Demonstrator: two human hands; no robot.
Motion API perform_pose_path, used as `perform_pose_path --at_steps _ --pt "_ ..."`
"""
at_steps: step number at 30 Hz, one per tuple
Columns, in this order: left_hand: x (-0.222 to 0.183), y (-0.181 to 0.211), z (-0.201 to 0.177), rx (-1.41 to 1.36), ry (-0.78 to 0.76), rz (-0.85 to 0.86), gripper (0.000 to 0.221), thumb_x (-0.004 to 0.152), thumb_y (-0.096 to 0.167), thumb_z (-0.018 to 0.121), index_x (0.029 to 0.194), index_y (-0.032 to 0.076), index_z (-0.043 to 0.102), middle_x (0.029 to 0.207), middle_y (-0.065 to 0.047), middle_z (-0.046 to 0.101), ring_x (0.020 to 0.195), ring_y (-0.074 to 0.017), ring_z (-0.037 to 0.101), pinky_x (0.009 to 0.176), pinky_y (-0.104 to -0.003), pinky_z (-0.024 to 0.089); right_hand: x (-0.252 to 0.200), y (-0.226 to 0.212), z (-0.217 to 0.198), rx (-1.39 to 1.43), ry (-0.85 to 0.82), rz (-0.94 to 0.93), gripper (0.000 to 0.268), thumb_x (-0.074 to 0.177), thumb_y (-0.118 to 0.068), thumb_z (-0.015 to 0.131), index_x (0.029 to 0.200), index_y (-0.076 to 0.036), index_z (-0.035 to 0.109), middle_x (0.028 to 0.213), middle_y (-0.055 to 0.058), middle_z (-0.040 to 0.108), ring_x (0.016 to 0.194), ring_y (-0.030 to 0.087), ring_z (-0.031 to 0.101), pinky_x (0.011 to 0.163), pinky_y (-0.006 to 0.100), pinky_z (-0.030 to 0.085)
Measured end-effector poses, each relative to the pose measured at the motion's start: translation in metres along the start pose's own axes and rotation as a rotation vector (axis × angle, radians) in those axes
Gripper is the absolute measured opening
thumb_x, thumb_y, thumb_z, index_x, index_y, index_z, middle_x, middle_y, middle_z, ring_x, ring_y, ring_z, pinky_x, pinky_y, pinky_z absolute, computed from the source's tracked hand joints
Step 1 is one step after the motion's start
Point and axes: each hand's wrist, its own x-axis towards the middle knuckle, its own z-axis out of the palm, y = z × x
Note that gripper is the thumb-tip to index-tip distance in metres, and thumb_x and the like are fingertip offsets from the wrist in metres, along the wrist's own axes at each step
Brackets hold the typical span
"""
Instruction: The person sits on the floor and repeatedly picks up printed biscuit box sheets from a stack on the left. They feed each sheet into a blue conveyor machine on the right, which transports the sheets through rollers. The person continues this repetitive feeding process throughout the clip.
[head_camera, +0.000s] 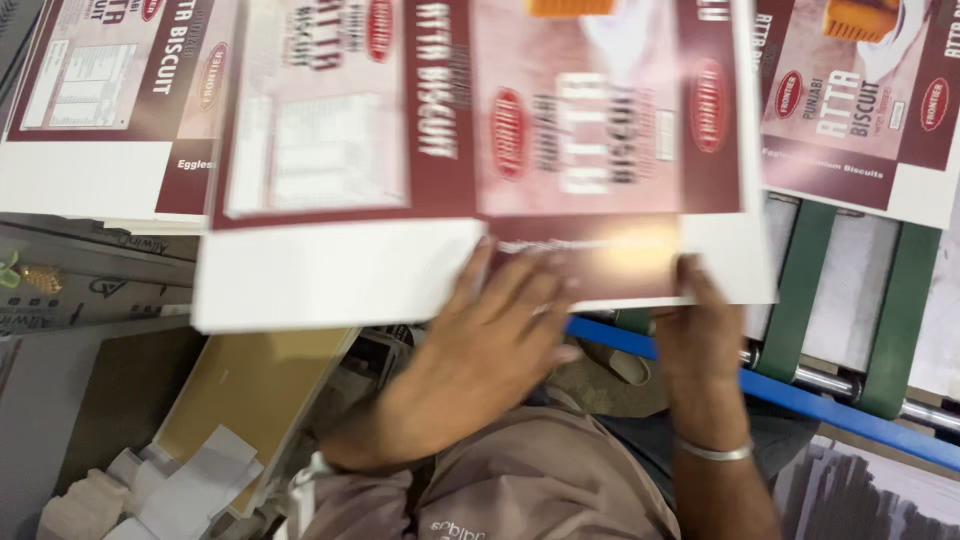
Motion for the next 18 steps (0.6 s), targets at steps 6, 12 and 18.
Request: perform_pose_path --at_steps 6,12,18 --pt "-0.039 -0.051 -0.028 0.153 0.059 -0.195 0.048 0.102 0.032 0.067 0.134 -0.002 0.059 0.142 -0.023 0.057 0.138 -0.037 0.051 0.119 -0.057 0.035 0.048 -0.041 -0.129 -0.208 0.374 -0.331 0.037 0.104 0.007 0.053 0.141 0.005 0.057 0.133 0.017 0.068 0.117 0.029 0.073 0.104 0.041 0.065" --pt "-0.038 -0.111 -0.023 0.396 0.102 -0.389 0.036 0.102 0.011 0.069 0.136 -0.001 0.065 0.138 -0.017 0.065 0.132 -0.0308 0.061 0.113 -0.046 0.048 0.057 -0.063 -0.245 -0.182 0.577 -0.569 0.036 0.105 0.011 0.056 0.138 0.003 0.042 0.137 0.023 0.064 0.122 0.033 0.074 0.107 0.046 0.067" --pt "-0.039 -0.116 -0.026 0.265 0.194 -0.414 0.042 0.09 0.008 0.079 0.13 0.006 0.068 0.131 -0.012 0.069 0.123 -0.0284 0.065 0.104 -0.044 0.053 0.045 -0.071 -0.303 -0.127 0.636 -0.588 0.039 0.104 0.008 0.054 0.135 -0.001 0.032 0.134 0.023 0.059 0.118 0.034 0.073 0.106 0.049 0.067"
